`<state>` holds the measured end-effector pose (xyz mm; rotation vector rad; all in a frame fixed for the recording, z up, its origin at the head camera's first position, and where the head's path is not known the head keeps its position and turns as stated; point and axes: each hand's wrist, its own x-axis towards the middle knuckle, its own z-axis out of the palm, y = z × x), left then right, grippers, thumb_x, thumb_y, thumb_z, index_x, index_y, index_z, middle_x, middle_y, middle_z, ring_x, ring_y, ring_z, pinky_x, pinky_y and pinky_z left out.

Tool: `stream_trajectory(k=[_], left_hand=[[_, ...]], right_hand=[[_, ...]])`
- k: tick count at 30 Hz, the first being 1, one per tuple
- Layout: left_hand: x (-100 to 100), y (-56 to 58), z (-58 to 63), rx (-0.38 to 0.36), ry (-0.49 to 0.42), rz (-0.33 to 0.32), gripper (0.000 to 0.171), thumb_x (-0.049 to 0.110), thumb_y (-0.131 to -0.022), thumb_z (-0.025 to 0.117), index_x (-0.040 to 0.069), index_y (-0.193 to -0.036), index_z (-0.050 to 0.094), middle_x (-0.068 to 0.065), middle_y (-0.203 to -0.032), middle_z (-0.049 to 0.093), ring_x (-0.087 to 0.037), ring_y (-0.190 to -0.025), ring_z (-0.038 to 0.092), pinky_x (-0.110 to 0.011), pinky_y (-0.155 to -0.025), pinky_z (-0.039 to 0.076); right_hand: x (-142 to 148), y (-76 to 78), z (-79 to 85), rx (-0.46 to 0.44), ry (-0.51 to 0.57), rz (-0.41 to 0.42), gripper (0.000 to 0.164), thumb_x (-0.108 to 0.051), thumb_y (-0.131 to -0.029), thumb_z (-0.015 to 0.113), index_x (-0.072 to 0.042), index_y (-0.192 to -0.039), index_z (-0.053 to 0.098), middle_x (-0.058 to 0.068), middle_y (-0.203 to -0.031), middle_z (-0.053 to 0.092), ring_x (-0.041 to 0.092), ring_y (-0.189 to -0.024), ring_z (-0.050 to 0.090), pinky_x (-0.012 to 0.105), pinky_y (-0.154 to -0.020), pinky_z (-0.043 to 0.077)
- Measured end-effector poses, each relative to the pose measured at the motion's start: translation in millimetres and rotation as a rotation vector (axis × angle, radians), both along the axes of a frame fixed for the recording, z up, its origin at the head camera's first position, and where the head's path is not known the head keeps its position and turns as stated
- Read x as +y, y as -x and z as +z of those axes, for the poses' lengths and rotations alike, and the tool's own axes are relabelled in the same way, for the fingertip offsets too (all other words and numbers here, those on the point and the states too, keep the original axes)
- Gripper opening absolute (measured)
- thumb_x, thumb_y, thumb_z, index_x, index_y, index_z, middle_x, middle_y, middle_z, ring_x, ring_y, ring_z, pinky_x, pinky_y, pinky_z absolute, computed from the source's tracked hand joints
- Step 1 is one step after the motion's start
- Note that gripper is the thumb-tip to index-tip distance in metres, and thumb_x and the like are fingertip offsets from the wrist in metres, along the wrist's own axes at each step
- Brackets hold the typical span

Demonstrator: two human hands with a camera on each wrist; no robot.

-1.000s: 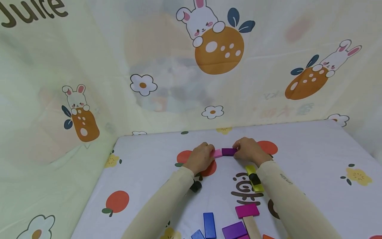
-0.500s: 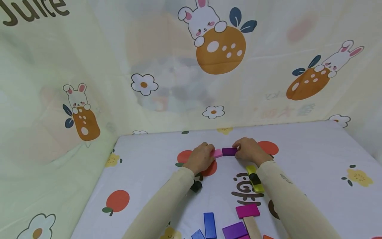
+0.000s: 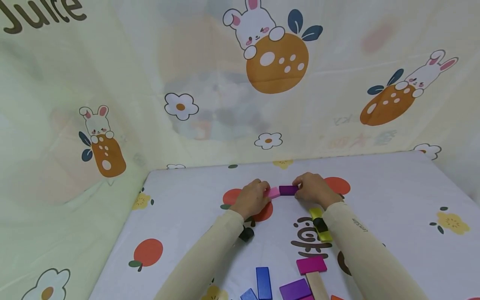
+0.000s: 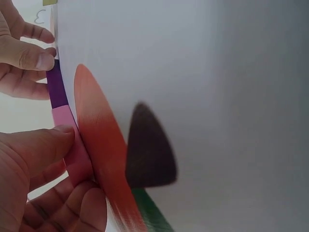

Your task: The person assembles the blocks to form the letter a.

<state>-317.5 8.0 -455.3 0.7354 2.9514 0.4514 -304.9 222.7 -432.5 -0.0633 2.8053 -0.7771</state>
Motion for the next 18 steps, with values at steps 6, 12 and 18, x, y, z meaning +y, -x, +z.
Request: stream_trajectory(k=[6, 12, 18], left_hand=[[-0.5, 0.0, -0.2, -0.012, -0.01, 0.009, 0.032, 0.026, -0.098, 0.075, 0.013, -0.127, 0.072, -0.003, -0.109, 0.066, -0.014, -0.091, 0.058, -0.022, -0.08, 0.053], [-0.6, 0.1, -0.1, -0.01, -0.009, 0.012, 0.033, 0.026, -0.098, 0.075, 0.013, -0.128, 0.072, -0.003, -0.11, 0.067, -0.014, -0.092, 0.058, -0.023, -0.081, 0.053], [-1.1, 0.0, -0.6, -0.002, -0.009, 0.003, 0.033, 0.026, -0.098, 0.075, 0.012, -0.127, 0.072, -0.004, -0.11, 0.067, -0.015, -0.092, 0.059, -0.024, -0.083, 0.053]], right_hand=[[-0.4, 0.8, 0.0, 0.0, -0.006, 0.002, 0.039, -0.009, -0.092, 0.074, 0.001, -0.129, 0.07, 0.018, -0.11, 0.069, 0.033, -0.099, 0.059, 0.048, -0.089, 0.051], [0.9, 1.1, -1.1, 0.013, -0.006, 0.013, 0.038, -0.008, -0.092, 0.074, 0.001, -0.128, 0.07, 0.017, -0.108, 0.069, 0.032, -0.098, 0.059, 0.047, -0.087, 0.05], [1.8, 1.8, -2.6, 0.019, -0.003, 0.012, 0.037, -0.009, -0.092, 0.074, 0.001, -0.128, 0.071, 0.017, -0.108, 0.069, 0.031, -0.097, 0.059, 0.045, -0.086, 0.05]])
